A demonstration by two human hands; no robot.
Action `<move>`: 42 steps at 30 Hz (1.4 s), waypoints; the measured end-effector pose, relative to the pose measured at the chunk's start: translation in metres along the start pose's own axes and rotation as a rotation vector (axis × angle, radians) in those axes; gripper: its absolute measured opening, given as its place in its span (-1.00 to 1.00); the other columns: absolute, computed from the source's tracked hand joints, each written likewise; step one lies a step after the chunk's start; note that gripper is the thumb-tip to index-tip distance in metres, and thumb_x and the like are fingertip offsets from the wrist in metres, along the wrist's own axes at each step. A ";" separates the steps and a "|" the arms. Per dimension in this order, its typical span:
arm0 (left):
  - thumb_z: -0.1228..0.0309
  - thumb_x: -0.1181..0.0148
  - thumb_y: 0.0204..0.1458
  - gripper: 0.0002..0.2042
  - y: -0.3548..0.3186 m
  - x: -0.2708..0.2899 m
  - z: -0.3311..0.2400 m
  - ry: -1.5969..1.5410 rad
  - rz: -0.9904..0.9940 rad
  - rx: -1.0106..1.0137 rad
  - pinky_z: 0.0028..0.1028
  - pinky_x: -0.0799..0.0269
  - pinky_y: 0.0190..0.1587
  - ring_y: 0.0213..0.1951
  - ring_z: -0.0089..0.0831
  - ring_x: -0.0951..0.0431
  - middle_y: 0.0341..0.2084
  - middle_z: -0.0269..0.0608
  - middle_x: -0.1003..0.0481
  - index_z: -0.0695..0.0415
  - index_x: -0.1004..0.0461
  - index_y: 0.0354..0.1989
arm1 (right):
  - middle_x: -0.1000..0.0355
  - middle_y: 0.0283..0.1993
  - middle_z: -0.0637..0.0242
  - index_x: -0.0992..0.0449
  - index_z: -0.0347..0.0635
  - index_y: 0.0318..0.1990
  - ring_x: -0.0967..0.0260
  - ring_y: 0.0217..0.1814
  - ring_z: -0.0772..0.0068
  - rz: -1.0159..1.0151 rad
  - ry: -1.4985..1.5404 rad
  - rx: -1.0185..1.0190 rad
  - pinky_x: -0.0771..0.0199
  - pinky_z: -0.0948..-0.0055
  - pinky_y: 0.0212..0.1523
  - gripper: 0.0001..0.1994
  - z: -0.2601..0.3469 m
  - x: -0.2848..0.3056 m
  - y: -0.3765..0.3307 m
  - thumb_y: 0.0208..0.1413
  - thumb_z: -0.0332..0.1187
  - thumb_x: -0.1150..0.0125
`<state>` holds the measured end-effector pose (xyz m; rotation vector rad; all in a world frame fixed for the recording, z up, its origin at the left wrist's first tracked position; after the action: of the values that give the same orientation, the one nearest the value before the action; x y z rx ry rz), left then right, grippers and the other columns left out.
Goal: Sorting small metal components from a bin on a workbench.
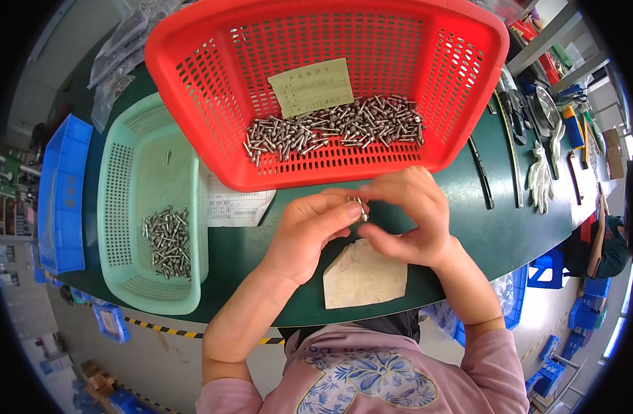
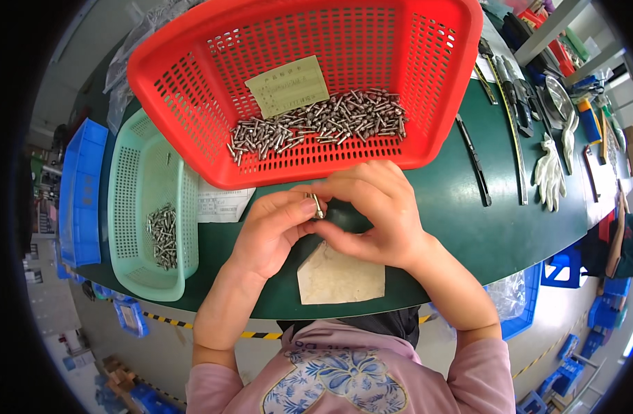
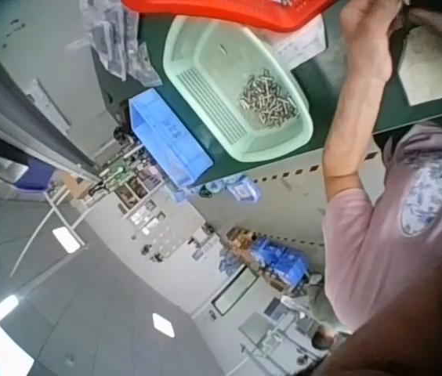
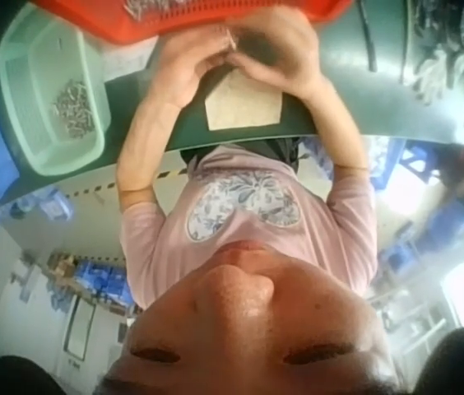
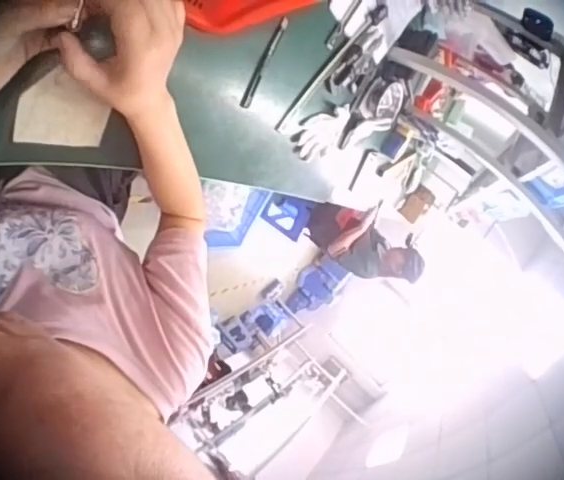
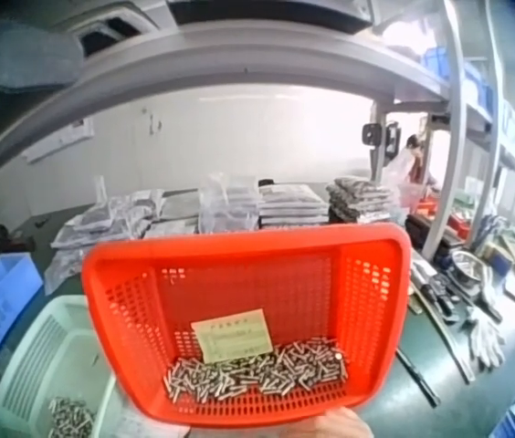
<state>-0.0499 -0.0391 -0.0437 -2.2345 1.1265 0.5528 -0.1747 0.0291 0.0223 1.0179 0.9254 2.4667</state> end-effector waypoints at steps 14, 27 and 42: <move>0.58 -0.15 0.01 -0.90 -0.003 -0.006 -0.007 0.092 0.014 -0.079 -0.53 -0.40 -0.20 -0.25 -0.50 -0.47 -0.23 -0.19 -0.43 0.38 -0.53 -0.35 | -0.48 -0.32 0.40 -0.56 -0.16 -0.19 -0.38 -0.36 0.39 0.115 0.001 0.014 -0.24 0.39 -0.31 -0.56 -0.006 -0.005 -0.004 -0.35 -0.27 -0.44; 0.45 -0.09 0.10 -0.81 -0.007 -0.008 -0.004 0.152 0.047 -0.004 -0.58 -0.39 -0.24 -0.23 -0.52 -0.46 -0.16 -0.17 -0.44 0.35 -0.54 -0.29 | -0.49 -0.34 0.46 -0.59 -0.11 -0.26 -0.39 -0.36 0.44 0.069 0.016 -0.019 -0.29 0.41 -0.23 -0.60 -0.007 -0.004 -0.007 -0.39 -0.28 -0.43; 0.44 0.05 0.14 -0.74 -0.012 -0.017 -0.010 -0.084 0.231 -0.017 -0.41 -0.36 -0.04 -0.09 -0.35 -0.46 -0.11 -0.03 -0.42 0.42 -0.49 -0.24 | -0.52 -0.38 0.36 -0.60 -0.20 -0.27 -0.41 -0.43 0.45 -0.012 0.138 0.047 -0.25 0.47 -0.39 -0.59 -0.004 0.000 -0.005 -0.32 -0.20 -0.50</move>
<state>-0.0489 -0.0298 -0.0230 -2.0873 1.3494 0.7449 -0.1771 0.0313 0.0170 0.8629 1.0327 2.5427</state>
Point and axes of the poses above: each hand's wrist, its own y-axis towards the middle knuckle, its own x-axis out of the back of the hand, z = x × y, the point moved 5 cm from there along y, towards the middle knuckle
